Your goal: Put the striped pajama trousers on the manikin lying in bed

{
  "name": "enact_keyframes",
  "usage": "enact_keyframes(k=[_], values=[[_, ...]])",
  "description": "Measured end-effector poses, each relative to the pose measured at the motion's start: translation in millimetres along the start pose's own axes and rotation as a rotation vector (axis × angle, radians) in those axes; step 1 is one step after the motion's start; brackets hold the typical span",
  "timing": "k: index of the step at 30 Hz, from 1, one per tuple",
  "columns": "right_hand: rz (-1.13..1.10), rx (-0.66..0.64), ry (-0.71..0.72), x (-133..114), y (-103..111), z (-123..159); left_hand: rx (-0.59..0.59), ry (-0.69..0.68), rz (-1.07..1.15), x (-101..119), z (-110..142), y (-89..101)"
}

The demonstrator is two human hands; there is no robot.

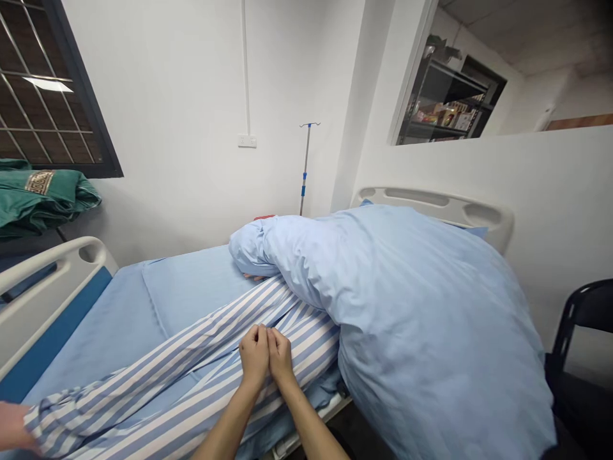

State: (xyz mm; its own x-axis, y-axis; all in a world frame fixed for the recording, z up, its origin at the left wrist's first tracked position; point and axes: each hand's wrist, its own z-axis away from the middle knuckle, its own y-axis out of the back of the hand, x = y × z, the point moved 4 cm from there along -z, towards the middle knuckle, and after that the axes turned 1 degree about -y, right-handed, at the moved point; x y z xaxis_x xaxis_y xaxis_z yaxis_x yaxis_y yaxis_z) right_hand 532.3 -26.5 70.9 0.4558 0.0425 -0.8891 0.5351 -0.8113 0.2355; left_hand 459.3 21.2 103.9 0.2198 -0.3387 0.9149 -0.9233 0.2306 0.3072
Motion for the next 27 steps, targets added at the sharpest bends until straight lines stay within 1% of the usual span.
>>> enact_keyframes(k=[2,5,7,9,12,15,17,19,22,24,25,27], values=[[-0.025,0.012,-0.010,3.3,-0.6,0.1,0.042,0.029,0.033,-0.3,0.9,-4.2],[-0.016,0.019,-0.023,6.0,-0.6,2.3,0.057,0.073,-0.036,-16.4,8.2,-9.4],[-0.024,0.008,-0.020,5.9,0.1,3.3,0.034,0.041,-0.121,-27.0,13.5,-12.3],[-0.039,-0.013,-0.012,4.9,0.5,3.1,0.010,0.000,-0.181,-32.8,16.7,-14.2],[-0.056,-0.030,-0.013,4.7,-0.1,1.4,-0.014,-0.023,-0.219,-33.5,17.2,-15.3],[-0.057,-0.038,-0.025,5.9,-1.3,-0.1,-0.023,-0.016,-0.249,-31.1,15.6,-14.8],[-0.019,-0.045,-0.039,4.9,0.2,-1.4,-0.038,-0.008,-0.260,-30.4,14.8,-14.6],[0.078,-0.074,-0.035,-0.9,4.5,-4.1,-0.061,0.001,-0.258,-30.4,14.4,-14.6],[0.253,-0.162,0.039,-19.0,13.2,-12.1,-0.109,0.027,-0.253,-31.4,14.3,-15.8],[0.316,-0.202,0.096,-29.6,17.8,-18.5,-0.122,0.036,-0.258,-31.7,14.3,-16.6],[0.329,-0.208,0.112,-31.9,19.1,-21.2,-0.121,0.035,-0.261,-31.6,14.2,-16.9],[0.339,-0.202,0.129,-28.8,19.0,-23.7,-0.111,0.028,-0.264,-31.4,14.0,-17.4]])
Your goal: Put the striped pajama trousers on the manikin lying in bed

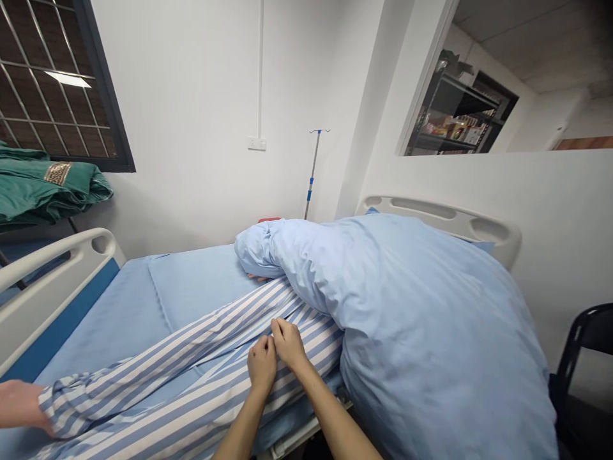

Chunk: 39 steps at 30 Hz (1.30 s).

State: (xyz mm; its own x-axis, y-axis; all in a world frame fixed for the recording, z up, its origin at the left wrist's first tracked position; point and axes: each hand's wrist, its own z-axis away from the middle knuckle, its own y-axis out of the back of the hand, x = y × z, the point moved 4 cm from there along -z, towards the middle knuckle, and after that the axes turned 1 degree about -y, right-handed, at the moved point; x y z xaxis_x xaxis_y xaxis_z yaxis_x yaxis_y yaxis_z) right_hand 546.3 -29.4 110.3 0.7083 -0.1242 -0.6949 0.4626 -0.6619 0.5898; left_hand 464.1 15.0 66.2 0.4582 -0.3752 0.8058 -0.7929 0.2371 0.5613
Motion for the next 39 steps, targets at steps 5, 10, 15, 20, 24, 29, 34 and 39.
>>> enact_keyframes(k=[5,10,15,20,24,29,34,39], values=[[0.013,0.087,-0.037,23.8,-16.1,10.0,0.011,0.008,-0.003,1.4,0.6,0.1],[-0.035,0.109,-0.034,28.2,-19.1,15.2,-0.002,0.000,-0.013,1.7,3.4,0.7],[-0.175,0.171,-0.071,30.9,-15.3,11.1,-0.063,0.018,0.161,9.8,-8.6,-5.2],[-0.387,0.197,-0.099,35.1,-11.7,5.4,-0.107,-0.027,0.512,46.2,-25.9,-7.0],[-0.434,0.200,-0.121,37.0,-10.6,4.2,-0.037,-0.013,0.461,43.8,-23.6,-12.8],[-0.384,0.244,-0.154,40.1,-10.8,6.0,0.035,-0.061,0.156,17.4,-11.6,-24.4],[-0.396,0.208,-0.161,40.2,-13.2,5.6,0.025,-0.095,0.056,18.3,-11.8,-23.4],[-0.342,0.127,-0.124,35.6,3.1,-7.6,-0.003,-0.043,-0.006,24.6,-10.1,-21.2]])
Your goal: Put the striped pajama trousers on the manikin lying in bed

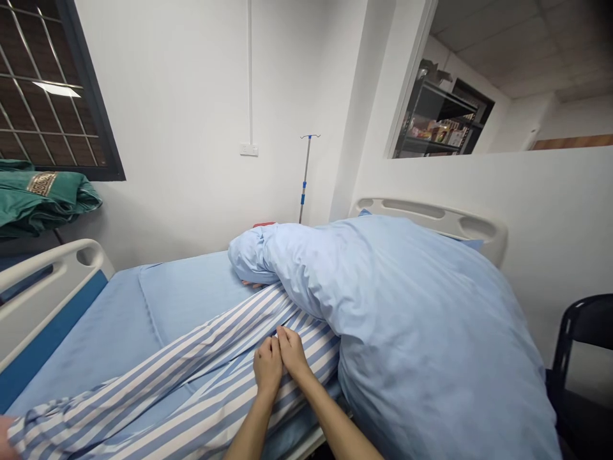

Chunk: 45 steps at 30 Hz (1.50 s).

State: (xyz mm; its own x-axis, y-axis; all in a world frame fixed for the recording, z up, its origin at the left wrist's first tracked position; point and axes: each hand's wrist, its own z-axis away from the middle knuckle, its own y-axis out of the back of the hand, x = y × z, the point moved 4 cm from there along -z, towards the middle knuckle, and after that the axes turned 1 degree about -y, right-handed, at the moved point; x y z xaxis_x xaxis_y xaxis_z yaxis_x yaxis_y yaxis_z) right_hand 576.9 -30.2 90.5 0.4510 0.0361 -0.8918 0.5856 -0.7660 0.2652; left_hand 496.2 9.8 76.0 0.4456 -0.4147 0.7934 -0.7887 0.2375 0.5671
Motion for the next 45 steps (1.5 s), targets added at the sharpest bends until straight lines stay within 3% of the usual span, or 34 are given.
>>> enact_keyframes(k=[6,12,18,23,26,29,36,41,45], values=[[0.138,-0.015,0.104,-9.6,22.4,-17.3,-0.008,0.034,-0.054,4.1,4.1,0.3],[0.346,-0.038,0.114,11.7,16.2,0.8,-0.035,0.014,-0.067,5.3,3.5,-2.5],[0.356,-0.025,0.112,8.5,17.5,2.0,-0.088,0.009,-0.123,3.4,5.5,-5.1],[0.164,0.037,0.096,11.5,22.1,-3.4,-0.154,-0.004,0.146,21.8,-10.5,-8.0],[0.018,0.069,0.082,15.1,24.9,-6.9,-0.097,-0.026,0.377,39.7,-23.0,-9.3],[-0.057,0.075,0.061,17.6,26.3,-9.0,-0.067,-0.004,0.491,42.4,-26.0,-17.9],[-0.063,0.114,0.021,24.4,27.1,-6.7,-0.076,-0.116,0.130,17.2,-8.8,-42.1],[-0.039,0.038,0.025,22.4,28.2,-11.2,-0.101,-0.087,0.074,17.6,-9.0,-39.6],[0.143,0.025,0.083,1.7,48.2,-25.5,-0.145,-0.097,0.045,24.8,-6.2,-37.4]])
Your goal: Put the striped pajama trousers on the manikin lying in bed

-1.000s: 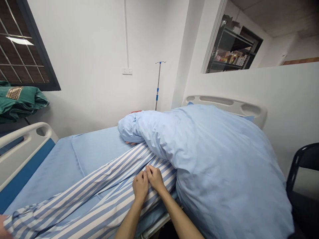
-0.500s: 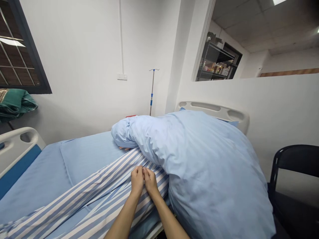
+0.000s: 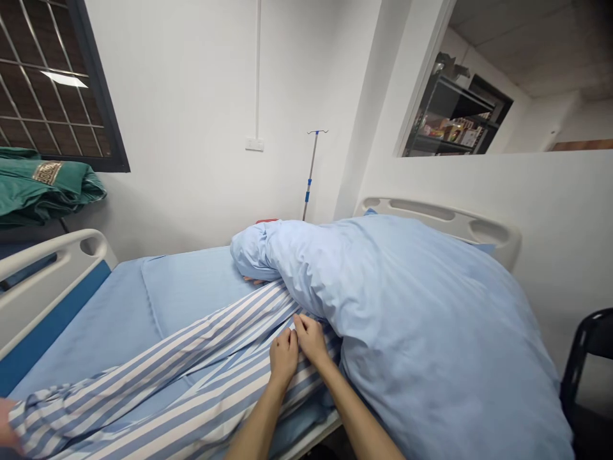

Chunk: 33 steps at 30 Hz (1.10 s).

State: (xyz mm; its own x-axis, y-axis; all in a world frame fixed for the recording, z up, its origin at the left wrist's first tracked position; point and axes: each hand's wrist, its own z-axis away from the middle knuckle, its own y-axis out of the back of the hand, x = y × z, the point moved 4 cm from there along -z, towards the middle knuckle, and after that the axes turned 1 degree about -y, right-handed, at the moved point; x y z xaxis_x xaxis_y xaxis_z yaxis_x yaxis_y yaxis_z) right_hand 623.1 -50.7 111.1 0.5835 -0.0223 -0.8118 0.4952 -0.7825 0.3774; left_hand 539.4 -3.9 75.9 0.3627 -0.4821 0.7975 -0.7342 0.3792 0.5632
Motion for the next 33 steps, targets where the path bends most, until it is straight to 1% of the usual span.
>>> enact_keyframes(k=[3,5,9,11,14,16,17,19,21,23,26,27,29,30,31,32,33], values=[[-0.002,0.079,0.006,-4.7,17.9,-10.3,0.007,0.009,-0.020,2.0,2.4,0.6],[-0.012,0.098,-0.014,2.9,20.9,-11.5,0.011,0.017,-0.014,1.9,3.3,0.8],[0.128,0.111,-0.032,28.2,13.3,-2.8,-0.004,0.036,0.002,1.8,3.1,-0.9],[0.218,0.113,-0.043,35.4,9.5,1.3,-0.004,0.047,0.015,2.5,2.7,-2.0],[0.278,0.109,-0.039,35.6,7.7,3.3,-0.014,0.034,0.075,0.7,3.0,-0.3],[0.296,0.111,-0.036,33.3,8.6,3.3,-0.036,0.023,0.111,-7.6,5.0,7.3],[0.307,0.113,-0.039,32.6,9.2,3.1,-0.044,0.024,0.117,-15.1,7.2,14.6],[0.333,0.105,-0.056,32.9,9.8,2.6,-0.036,0.048,0.113,-37.2,15.1,38.8],[0.357,0.082,-0.071,34.6,9.1,2.1,0.003,0.093,0.096,-66.4,29.2,75.8],[0.377,0.058,-0.082,36.4,8.1,1.9,0.049,0.134,0.046,-98.6,48.9,123.0],[0.407,0.028,-0.106,38.1,8.0,2.7,0.110,0.123,-0.115,-146.3,82.1,204.0],[0.420,0.018,-0.117,38.6,8.3,3.0,0.149,0.144,-0.171,-163.0,93.1,231.9],[0.452,0.002,-0.137,39.9,9.1,3.2,0.220,0.228,-0.290,-194.9,113.6,283.1],[0.467,-0.005,-0.146,40.6,9.3,3.0,0.255,0.284,-0.366,-208.5,122.8,304.6],[0.480,-0.013,-0.155,41.5,9.2,2.8,0.257,0.308,-0.441,-218.5,130.3,320.6],[0.493,-0.022,-0.165,42.2,8.9,2.5,0.232,0.309,-0.506,-225.2,135.9,330.8],[0.507,-0.034,-0.177,42.9,8.4,2.3,0.211,0.315,-0.573,-229.2,140.3,336.6]])
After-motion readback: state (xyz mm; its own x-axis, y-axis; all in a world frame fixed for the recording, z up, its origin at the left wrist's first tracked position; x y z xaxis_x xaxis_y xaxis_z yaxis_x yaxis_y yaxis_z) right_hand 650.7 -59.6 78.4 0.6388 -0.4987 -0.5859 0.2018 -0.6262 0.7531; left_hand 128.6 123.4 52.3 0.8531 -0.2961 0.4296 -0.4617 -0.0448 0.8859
